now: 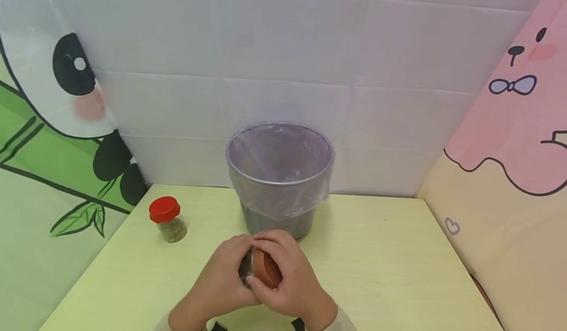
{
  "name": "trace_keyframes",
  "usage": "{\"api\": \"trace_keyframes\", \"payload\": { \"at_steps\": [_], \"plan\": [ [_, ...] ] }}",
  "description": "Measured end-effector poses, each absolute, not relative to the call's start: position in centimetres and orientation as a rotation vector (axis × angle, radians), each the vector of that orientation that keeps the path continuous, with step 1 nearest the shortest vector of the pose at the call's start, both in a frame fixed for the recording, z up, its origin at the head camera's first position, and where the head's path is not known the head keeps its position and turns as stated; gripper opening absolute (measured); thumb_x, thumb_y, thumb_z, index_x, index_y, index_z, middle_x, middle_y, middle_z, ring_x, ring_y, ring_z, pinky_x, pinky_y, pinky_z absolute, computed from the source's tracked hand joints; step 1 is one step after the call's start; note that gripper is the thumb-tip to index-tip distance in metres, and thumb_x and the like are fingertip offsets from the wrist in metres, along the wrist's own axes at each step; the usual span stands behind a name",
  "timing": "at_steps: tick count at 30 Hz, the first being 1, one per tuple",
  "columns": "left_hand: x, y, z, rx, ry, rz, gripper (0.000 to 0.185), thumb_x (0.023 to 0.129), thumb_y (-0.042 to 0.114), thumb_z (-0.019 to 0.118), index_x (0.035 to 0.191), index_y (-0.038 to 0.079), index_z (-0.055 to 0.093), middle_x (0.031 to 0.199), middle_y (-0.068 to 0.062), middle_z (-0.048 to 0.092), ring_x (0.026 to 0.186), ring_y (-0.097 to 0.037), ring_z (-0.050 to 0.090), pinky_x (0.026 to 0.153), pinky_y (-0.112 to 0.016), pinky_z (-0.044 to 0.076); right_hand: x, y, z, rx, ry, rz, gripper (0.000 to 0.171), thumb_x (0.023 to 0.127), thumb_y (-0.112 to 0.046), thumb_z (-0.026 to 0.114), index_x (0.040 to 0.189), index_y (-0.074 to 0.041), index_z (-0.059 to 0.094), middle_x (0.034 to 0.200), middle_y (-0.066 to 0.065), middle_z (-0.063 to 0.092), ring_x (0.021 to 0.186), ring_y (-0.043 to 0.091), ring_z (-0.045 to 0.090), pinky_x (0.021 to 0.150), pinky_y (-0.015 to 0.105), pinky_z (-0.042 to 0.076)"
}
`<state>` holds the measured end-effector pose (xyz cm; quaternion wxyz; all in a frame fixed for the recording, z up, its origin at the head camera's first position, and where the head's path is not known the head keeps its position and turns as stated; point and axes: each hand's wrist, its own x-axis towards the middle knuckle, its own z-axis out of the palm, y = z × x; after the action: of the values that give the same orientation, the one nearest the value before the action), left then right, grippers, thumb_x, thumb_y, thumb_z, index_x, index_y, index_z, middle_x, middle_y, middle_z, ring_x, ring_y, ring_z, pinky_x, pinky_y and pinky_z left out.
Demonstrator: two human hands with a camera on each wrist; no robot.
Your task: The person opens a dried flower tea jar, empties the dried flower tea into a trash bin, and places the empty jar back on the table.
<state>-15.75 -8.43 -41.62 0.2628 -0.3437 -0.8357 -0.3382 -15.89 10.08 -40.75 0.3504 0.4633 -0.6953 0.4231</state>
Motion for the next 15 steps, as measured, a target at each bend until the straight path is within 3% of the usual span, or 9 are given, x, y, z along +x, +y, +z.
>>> {"api": "trace_keyframes", "payload": {
  "at_steps": [6,15],
  "plan": [
    [-15.89,-8.30,-41.68,-0.888,-2.245,-0.811,0.071,0.060,0.042,0.090,0.122,0.017,0.065,0.111,0.009,0.068,0.095,-0.016,0.064,0.081,-0.043,0.054,-15.85,10.16,-40.90,1.158,-1.835,1.085,0.050,0.098,-0.035,0.067,0.127,0.005,0.062,0.128,0.019,0.060,0.117,0.034,0.058,0.103,0.034,0.047],
    [-16.01,-8.45,-41.73,-0.804,-2.259,-0.711,0.073,0.059,0.044,0.089,0.122,0.014,0.065,0.109,0.006,0.068,0.096,-0.019,0.064,0.077,-0.044,0.052,-15.43,10.45,-41.07,0.976,-2.022,1.107,0.049,0.099,-0.036,0.068,0.136,-0.004,0.060,0.134,0.012,0.060,0.122,0.027,0.057,0.103,0.035,0.048]
  ]
}}
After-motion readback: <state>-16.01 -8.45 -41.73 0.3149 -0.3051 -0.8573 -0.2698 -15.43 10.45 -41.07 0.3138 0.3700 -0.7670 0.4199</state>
